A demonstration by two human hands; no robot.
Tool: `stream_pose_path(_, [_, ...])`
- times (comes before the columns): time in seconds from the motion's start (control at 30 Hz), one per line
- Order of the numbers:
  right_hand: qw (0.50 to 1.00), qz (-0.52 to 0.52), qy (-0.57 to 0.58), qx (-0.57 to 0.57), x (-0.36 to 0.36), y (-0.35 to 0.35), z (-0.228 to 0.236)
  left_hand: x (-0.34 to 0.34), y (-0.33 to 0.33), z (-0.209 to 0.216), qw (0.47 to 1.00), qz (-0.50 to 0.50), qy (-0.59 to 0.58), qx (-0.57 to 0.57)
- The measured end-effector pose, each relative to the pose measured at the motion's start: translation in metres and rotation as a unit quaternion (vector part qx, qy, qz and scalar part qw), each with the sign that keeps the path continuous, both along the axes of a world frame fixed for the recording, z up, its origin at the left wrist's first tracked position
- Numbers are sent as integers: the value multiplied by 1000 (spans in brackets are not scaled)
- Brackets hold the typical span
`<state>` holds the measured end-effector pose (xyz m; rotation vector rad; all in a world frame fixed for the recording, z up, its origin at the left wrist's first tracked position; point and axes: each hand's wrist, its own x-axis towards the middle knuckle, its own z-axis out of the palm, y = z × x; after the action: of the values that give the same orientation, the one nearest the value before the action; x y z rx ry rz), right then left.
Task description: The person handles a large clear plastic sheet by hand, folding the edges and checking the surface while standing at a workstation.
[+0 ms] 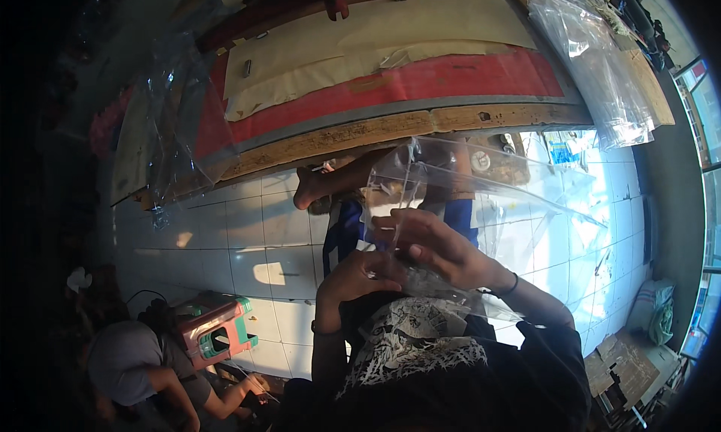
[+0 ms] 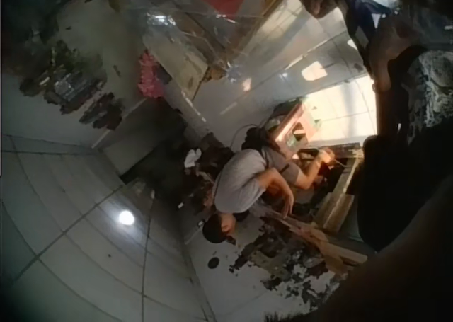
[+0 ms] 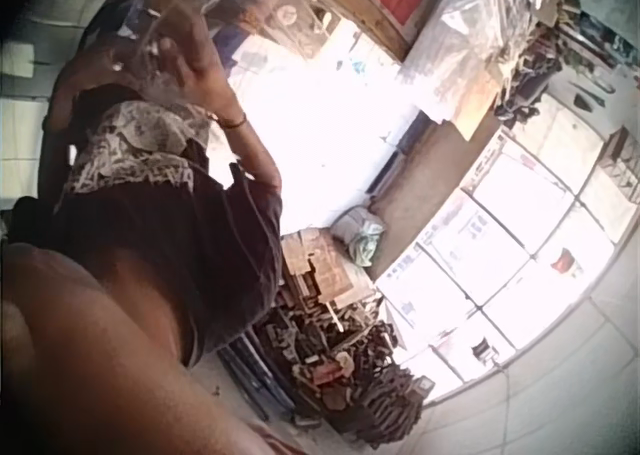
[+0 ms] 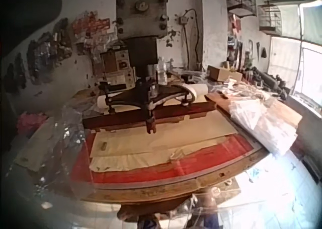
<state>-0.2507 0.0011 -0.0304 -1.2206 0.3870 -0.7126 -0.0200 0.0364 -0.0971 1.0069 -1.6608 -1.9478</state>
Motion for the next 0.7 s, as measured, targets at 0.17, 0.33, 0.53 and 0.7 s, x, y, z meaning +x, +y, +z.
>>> stream_pose_path(0.17, [961, -57, 136, -236, -5, -3, 12, 7, -15, 37, 967, 128, 75, -206])
stream_pose_path(0.33, [992, -29, 52, -111, 4, 3, 15, 1, -22, 76, 960, 149, 97, -218])
stream_pose_path(0.53, [996, -67, 3, -58, 19, 20, 22, 1, -17, 66, 960, 138, 119, -212])
stream_pose_path(0.7, [958, -63, 133, -245, 15, 12, 23, 1, -26, 101, 918, 203, 143, -308])
